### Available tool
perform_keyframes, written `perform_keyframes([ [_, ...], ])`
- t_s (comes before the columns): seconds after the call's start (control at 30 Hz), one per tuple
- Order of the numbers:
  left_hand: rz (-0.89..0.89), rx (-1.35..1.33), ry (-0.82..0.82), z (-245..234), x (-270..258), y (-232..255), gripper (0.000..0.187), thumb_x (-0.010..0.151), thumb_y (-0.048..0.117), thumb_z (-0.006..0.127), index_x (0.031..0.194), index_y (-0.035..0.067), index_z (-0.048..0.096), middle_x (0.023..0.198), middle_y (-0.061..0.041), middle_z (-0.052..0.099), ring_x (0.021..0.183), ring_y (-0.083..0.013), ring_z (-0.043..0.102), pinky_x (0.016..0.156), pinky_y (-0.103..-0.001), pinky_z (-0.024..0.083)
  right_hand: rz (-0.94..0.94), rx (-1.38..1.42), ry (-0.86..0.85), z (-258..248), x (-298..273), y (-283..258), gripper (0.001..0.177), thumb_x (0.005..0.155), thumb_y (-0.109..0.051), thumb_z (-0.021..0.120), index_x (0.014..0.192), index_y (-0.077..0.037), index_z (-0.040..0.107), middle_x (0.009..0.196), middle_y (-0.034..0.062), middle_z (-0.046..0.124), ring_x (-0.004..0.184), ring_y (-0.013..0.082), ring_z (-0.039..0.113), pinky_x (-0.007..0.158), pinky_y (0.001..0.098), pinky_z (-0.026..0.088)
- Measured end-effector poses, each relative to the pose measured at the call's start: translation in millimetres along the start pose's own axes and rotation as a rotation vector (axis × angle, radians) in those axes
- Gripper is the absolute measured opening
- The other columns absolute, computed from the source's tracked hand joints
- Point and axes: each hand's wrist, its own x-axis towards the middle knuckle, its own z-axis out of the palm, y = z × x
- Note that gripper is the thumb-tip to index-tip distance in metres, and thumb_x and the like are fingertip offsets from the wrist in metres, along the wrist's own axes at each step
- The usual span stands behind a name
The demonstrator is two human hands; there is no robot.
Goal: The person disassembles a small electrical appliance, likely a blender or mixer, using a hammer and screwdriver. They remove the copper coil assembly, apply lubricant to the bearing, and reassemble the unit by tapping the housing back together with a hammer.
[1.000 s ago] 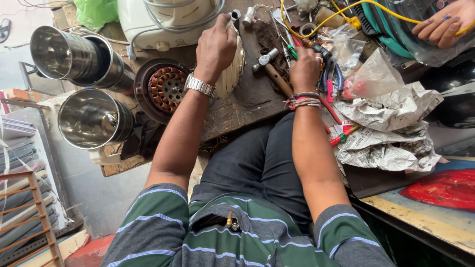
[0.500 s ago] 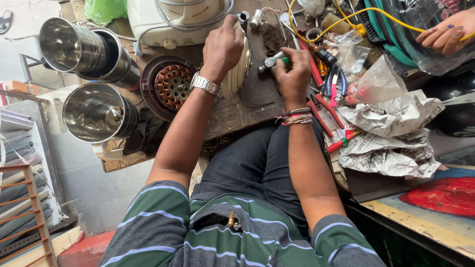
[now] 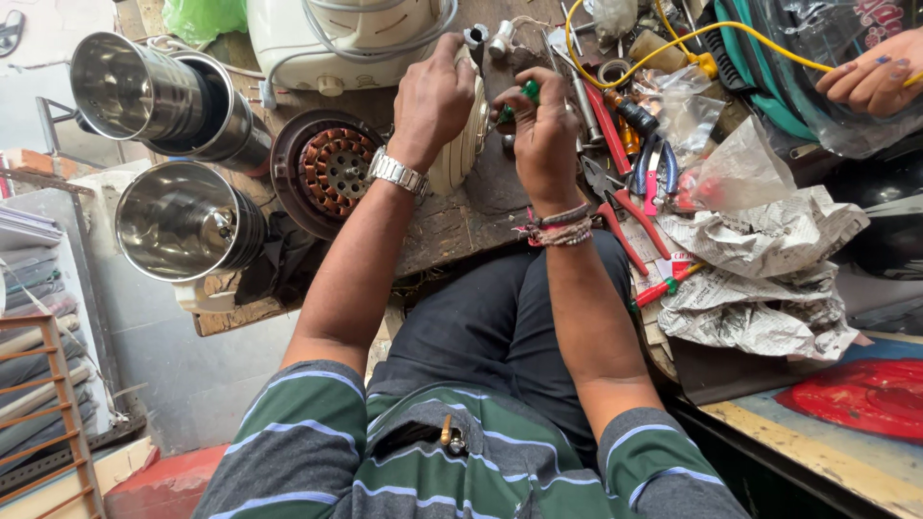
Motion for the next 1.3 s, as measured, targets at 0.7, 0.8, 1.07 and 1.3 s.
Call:
perform_keyframes([
  [0.7, 0.078, -0.030, -0.017, -8, -10, -7, 0.034, 0.102, 0.028, 0.050, 0.130, 0.012, 0.060, 0.094, -0.022, 0.074, 0.088, -0.0437, 0.070, 0.078, -0.054, 0.053, 0.004, 0.318, 0.138, 4, -9, -14, 0.025, 0.116, -0.029, 0.050, 0.123, -0.005, 0.049, 0.105, 0.0102, 0.072, 0.096, 0.0183, 0.076, 0.080, 0.0308, 0.068],
  [0.8, 0.123, -0.041, -0.009, -8, -5, -3, 0.035, 0.101, 0.027, 0.051, 0.131, 0.011, 0.059, 0.093, -0.022, 0.074, 0.087, -0.0439, 0.070, 0.077, -0.055, 0.052, 0.116, 0.122, -0.030, 3, -6, -14, 0.026, 0.112, -0.029, 0.052, 0.120, -0.004, 0.050, 0.094, 0.0076, 0.077, 0.086, 0.0163, 0.079, 0.071, 0.0284, 0.063],
  [1.07, 0.130, -0.022, -0.026, -11, -12, -3, 0.034, 0.100, 0.025, 0.050, 0.130, 0.015, 0.061, 0.091, -0.024, 0.073, 0.086, -0.0444, 0.070, 0.080, -0.056, 0.051, 0.094, 0.255, 0.020, 6, -8, -6, 0.025, 0.114, -0.027, 0.051, 0.123, -0.004, 0.049, 0.097, 0.0081, 0.073, 0.088, 0.0185, 0.077, 0.075, 0.0294, 0.066],
  [1.3, 0.148, -0.060, 0.002, -8, -3, -2, 0.032, 0.101, 0.028, 0.052, 0.129, 0.014, 0.061, 0.094, -0.022, 0.074, 0.088, -0.0447, 0.070, 0.078, -0.055, 0.052, 0.038, 0.099, 0.025, 4, -13, -11, 0.023, 0.116, -0.024, 0.049, 0.123, -0.003, 0.052, 0.097, 0.0090, 0.072, 0.088, 0.0194, 0.078, 0.076, 0.0305, 0.063],
])
